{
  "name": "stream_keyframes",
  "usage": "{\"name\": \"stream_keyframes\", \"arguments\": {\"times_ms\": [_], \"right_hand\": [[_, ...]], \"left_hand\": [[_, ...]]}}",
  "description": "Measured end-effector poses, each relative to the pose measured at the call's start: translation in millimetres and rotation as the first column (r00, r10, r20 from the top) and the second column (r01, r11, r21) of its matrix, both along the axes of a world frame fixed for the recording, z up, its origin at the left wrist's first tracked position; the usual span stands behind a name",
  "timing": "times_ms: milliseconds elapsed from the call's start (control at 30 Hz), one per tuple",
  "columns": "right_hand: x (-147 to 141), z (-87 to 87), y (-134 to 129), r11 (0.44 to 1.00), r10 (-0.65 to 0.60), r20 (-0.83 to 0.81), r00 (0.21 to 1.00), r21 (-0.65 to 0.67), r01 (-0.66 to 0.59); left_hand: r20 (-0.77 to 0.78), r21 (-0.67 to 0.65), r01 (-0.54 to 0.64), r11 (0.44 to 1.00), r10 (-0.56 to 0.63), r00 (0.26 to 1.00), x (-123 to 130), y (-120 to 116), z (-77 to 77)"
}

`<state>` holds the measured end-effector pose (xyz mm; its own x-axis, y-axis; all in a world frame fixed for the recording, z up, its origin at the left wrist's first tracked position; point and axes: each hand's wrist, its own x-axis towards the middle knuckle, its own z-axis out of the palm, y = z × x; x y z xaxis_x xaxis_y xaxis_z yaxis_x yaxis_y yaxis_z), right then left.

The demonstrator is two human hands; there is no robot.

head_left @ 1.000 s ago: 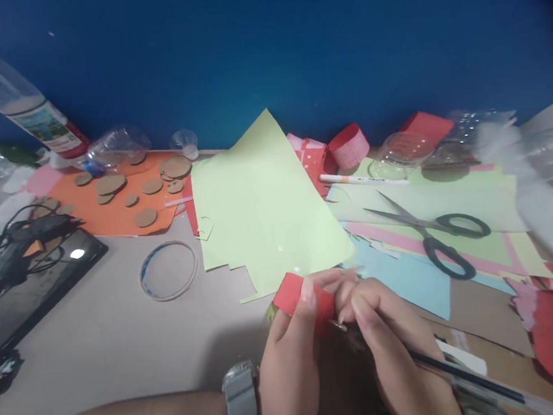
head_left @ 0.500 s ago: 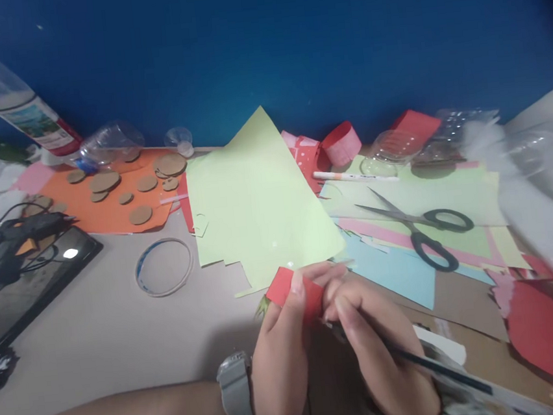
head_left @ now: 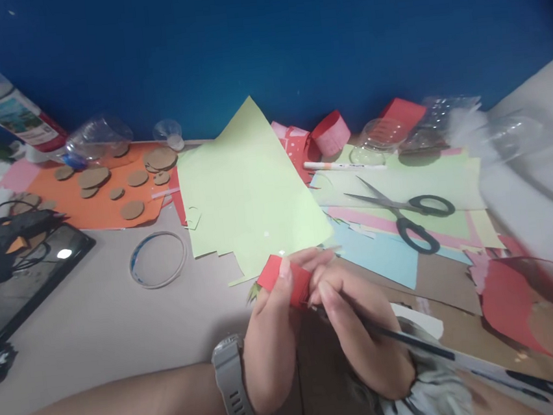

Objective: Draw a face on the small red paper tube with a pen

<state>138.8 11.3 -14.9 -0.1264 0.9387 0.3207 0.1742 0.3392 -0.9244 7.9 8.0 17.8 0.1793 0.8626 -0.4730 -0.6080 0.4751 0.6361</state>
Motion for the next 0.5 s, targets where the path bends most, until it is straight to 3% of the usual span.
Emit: {"name": "stream_keyframes", "arguments": {"times_ms": [133,267,500], "right_hand": [[0.3,1.6,0.1,0.998,-0.059,0.015,0.998,0.018,0.059],[-0.5,3.4,1.0,0.998,0.007,0.082,0.997,0.062,-0.012],[-3.6,6.7,2.3,0.993,-0.018,0.114,0.993,0.117,0.004]], "left_hand": [[0.033,0.012,0.011,1.000,-0.012,0.999,-0.7,0.7,-2.1],[-0.021,-0.012,0.000,1.000,0.000,1.000,-1.1,0.4,-5.1],[-0.059,-0.057,-0.008,0.998,0.004,0.998,-0.4,-1.2,-9.5]]}}
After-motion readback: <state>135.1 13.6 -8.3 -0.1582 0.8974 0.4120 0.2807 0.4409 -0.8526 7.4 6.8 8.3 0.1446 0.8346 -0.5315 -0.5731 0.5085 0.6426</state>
